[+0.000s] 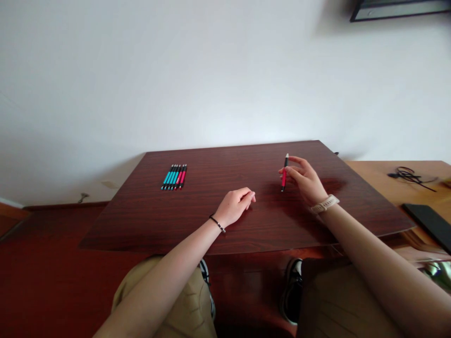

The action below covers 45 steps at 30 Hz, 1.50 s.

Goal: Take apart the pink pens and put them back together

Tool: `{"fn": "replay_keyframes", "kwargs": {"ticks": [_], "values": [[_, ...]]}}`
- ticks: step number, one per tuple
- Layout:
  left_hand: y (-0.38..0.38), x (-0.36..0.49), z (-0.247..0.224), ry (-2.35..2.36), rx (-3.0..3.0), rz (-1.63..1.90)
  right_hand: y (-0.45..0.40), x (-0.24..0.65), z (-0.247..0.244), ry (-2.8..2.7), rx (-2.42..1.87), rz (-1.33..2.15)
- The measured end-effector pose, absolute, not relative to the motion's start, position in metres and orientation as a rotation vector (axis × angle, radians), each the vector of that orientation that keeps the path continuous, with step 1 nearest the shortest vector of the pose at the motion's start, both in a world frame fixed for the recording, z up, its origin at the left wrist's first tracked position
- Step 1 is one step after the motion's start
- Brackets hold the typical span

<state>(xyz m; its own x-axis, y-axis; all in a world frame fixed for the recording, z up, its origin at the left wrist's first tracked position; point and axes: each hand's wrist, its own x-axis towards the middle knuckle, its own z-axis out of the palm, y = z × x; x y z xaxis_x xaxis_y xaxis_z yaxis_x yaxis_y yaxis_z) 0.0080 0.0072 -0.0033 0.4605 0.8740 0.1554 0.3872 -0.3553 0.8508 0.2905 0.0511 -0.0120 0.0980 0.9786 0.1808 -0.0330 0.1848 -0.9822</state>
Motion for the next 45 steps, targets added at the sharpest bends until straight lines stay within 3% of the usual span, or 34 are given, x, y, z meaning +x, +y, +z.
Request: {"fn": "replay_keyframes", "kwargs": {"ticks": [5, 14, 31, 45], "values": [[0.007, 0.008, -0.003, 1.067, 1.958, 0.795, 0.057, 0.354, -0.017, -1.111, -1.235, 0.723], [0.008, 0.009, -0.003, 1.097, 1.982, 0.793, 0.063, 0.423, -0.036, -1.357, -1.473, 0.675], [0.007, 0.009, -0.002, 1.105, 2.001, 0.781, 0.080, 0.414, -0.048, -1.761, -1.660, 0.471], [0.007, 0.009, -0.001, 1.117, 2.013, 0.760, 0.076, 0.414, -0.051, -1.787, -1.793, 0.125]]}}
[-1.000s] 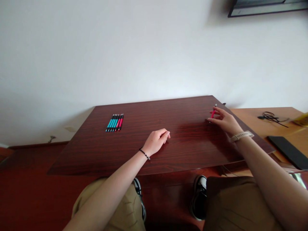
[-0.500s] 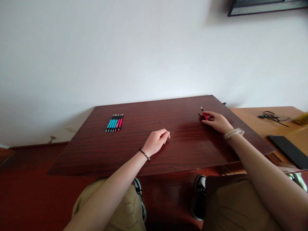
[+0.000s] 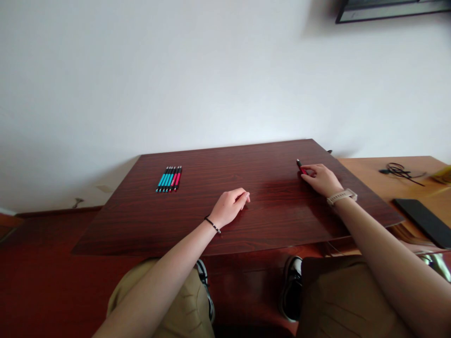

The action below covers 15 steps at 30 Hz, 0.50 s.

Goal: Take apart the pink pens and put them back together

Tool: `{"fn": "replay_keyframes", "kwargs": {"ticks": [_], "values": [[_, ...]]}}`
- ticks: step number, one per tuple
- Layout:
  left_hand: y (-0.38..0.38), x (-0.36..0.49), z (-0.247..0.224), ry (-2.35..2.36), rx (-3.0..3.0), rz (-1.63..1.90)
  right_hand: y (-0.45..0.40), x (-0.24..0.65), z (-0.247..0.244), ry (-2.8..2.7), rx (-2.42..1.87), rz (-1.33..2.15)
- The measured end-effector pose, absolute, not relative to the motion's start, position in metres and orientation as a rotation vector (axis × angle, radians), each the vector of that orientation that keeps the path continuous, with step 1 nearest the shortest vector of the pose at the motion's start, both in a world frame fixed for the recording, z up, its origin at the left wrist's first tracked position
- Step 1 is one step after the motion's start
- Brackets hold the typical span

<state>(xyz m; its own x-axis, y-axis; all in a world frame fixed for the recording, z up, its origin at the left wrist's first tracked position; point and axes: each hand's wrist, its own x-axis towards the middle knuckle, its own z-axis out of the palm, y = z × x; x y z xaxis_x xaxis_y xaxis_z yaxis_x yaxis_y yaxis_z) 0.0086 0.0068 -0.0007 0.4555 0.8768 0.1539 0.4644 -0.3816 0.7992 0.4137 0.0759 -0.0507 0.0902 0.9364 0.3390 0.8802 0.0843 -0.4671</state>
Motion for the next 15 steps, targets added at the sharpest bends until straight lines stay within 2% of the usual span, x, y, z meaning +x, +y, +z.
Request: {"fn": "replay_keyframes", "kwargs": {"ticks": [8, 15], "values": [[0.007, 0.009, -0.001, 1.111, 2.019, 0.767, 0.067, 0.422, -0.046, -1.819, -1.849, 0.210], [0.007, 0.009, -0.001, 1.127, 2.034, 0.757, 0.061, 0.409, -0.039, -1.843, -1.839, 0.114]]}}
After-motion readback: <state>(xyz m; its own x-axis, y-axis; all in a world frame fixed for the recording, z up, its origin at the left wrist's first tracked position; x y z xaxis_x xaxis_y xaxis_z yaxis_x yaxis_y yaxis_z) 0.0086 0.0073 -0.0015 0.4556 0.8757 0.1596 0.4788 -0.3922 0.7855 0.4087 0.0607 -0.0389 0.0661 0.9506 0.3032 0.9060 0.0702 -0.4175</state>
